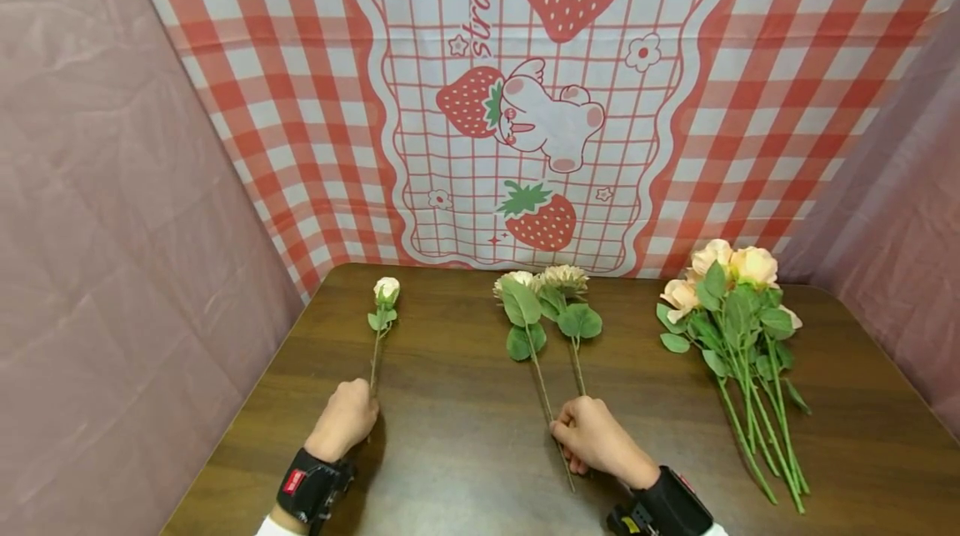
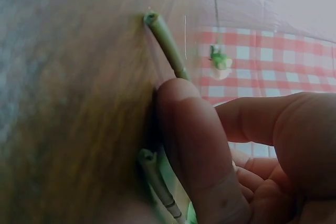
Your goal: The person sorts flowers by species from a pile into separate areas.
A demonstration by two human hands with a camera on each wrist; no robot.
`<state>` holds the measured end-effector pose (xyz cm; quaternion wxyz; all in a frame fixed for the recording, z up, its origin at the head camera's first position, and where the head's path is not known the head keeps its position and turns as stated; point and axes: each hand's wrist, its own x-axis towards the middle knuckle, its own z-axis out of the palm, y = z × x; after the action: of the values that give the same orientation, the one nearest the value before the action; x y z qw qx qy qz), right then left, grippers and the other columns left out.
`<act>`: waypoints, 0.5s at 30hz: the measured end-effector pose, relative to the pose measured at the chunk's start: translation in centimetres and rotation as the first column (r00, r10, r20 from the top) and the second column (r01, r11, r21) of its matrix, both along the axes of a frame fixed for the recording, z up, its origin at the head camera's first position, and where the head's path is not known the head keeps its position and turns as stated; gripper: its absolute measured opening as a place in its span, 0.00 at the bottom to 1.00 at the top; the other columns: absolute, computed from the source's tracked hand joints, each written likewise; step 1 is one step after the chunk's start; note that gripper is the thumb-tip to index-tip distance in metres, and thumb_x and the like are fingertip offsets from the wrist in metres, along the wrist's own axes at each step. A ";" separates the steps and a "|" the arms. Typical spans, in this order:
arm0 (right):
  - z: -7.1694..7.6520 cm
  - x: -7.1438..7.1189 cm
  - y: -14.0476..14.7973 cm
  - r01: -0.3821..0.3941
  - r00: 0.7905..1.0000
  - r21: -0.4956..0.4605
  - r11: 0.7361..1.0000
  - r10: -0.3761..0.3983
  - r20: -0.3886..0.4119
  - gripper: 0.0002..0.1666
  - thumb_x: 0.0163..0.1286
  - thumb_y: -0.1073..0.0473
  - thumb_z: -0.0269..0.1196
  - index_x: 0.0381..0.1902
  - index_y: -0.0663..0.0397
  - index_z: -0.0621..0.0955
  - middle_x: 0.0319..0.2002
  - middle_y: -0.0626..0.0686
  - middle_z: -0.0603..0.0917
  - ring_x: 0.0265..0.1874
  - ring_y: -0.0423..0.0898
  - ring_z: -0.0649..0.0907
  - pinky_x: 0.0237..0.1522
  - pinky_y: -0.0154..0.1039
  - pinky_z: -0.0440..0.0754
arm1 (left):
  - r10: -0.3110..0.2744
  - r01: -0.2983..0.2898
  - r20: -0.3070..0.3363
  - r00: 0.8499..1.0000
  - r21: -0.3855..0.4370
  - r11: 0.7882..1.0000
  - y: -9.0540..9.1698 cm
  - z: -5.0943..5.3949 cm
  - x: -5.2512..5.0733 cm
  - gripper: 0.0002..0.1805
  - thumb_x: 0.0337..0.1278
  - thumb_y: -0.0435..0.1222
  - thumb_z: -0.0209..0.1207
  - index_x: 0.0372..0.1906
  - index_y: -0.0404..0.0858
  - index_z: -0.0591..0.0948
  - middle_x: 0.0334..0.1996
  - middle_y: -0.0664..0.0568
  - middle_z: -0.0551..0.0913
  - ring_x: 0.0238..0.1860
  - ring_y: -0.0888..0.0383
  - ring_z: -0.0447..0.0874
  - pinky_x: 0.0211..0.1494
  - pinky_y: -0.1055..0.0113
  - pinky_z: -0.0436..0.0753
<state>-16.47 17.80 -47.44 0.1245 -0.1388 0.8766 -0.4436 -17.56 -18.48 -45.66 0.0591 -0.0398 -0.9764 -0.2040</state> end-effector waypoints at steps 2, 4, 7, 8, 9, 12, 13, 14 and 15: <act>0.0 0.0 0.0 0.000 1.000 0.006 1.000 0.000 -0.012 0.15 0.69 0.65 0.60 0.20 0.57 0.80 0.10 0.47 0.78 0.05 0.37 0.76 0.10 0.37 0.76 | -0.010 0.010 -0.030 1.000 0.015 1.000 0.2 0.2 0.2 0.13 0.47 0.24 0.56 0.13 0.37 0.71 0.12 0.48 0.75 0.17 0.52 0.77 0.20 0.57 0.77; 0.0 0.1 0.0 0.000 1.000 0.013 1.000 0.000 -0.019 0.16 0.69 0.64 0.60 0.19 0.56 0.80 0.09 0.47 0.77 0.05 0.37 0.75 0.10 0.36 0.76 | -0.016 0.019 -0.046 0.999 0.048 0.999 0.6 0.4 0.4 0.13 0.51 0.25 0.56 0.15 0.38 0.72 0.11 0.51 0.75 0.15 0.55 0.76 0.20 0.59 0.76; 0.1 0.2 0.0 0.002 0.999 0.031 1.000 -0.001 -0.033 0.16 0.68 0.64 0.60 0.18 0.56 0.79 0.09 0.46 0.77 0.05 0.37 0.76 0.10 0.36 0.76 | -0.027 0.033 -0.053 0.998 0.120 0.992 1.4 0.8 0.9 0.12 0.57 0.26 0.57 0.19 0.37 0.73 0.11 0.56 0.74 0.13 0.60 0.73 0.19 0.64 0.74; 0.1 0.2 0.0 0.003 0.999 0.039 0.999 -0.001 -0.039 0.16 0.68 0.64 0.60 0.18 0.55 0.79 0.09 0.46 0.77 0.05 0.37 0.76 0.10 0.36 0.76 | -0.032 0.039 -0.055 0.998 0.142 0.989 1.8 0.9 1.0 0.11 0.58 0.26 0.57 0.21 0.37 0.74 0.11 0.57 0.74 0.13 0.62 0.72 0.19 0.66 0.73; 0.1 0.2 0.0 0.005 0.999 0.048 0.999 -0.002 -0.046 0.16 0.68 0.64 0.60 0.18 0.55 0.79 0.09 0.46 0.77 0.05 0.37 0.76 0.10 0.36 0.75 | -0.039 0.049 -0.062 0.997 0.161 0.986 2.2 1.0 1.2 0.11 0.59 0.26 0.57 0.22 0.37 0.74 0.11 0.57 0.74 0.12 0.64 0.72 0.18 0.67 0.72; 0.3 0.3 0.0 0.010 0.997 0.082 0.997 -0.004 -0.076 0.17 0.67 0.64 0.60 0.17 0.53 0.79 0.08 0.45 0.76 0.05 0.37 0.75 0.10 0.36 0.74 | -0.072 0.090 -0.095 0.993 0.197 0.976 3.2 1.5 1.6 0.09 0.60 0.27 0.58 0.24 0.36 0.75 0.13 0.57 0.75 0.12 0.67 0.72 0.17 0.70 0.70; 0.3 0.4 0.0 0.012 0.996 0.092 0.996 -0.004 -0.088 0.17 0.66 0.64 0.60 0.17 0.53 0.79 0.08 0.45 0.76 0.04 0.37 0.75 0.10 0.36 0.74 | -0.084 0.105 -0.108 0.991 0.206 0.973 3.6 1.7 1.8 0.09 0.60 0.27 0.59 0.25 0.36 0.75 0.13 0.57 0.75 0.13 0.68 0.72 0.17 0.71 0.70; 0.4 0.4 0.0 0.016 0.995 0.101 0.995 -0.006 -0.098 0.17 0.66 0.64 0.60 0.16 0.53 0.79 0.08 0.44 0.76 0.04 0.37 0.75 0.10 0.36 0.74 | -0.096 0.120 -0.118 0.988 0.219 0.968 4.0 1.9 1.9 0.09 0.61 0.26 0.59 0.25 0.36 0.75 0.13 0.58 0.75 0.12 0.68 0.72 0.17 0.72 0.70; 0.6 0.5 0.0 0.022 0.994 0.110 0.994 -0.010 -0.109 0.16 0.66 0.64 0.60 0.16 0.52 0.78 0.08 0.44 0.75 0.04 0.37 0.75 0.10 0.35 0.73 | -0.110 0.137 -0.126 0.986 0.233 0.963 4.3 2.2 2.1 0.10 0.62 0.27 0.59 0.25 0.36 0.75 0.13 0.58 0.76 0.12 0.69 0.71 0.17 0.72 0.70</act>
<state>-15.99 17.80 -46.88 0.0807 -0.1484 0.9065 -0.3871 -15.48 -14.14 -43.50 0.1054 -0.1044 -0.9351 -0.3218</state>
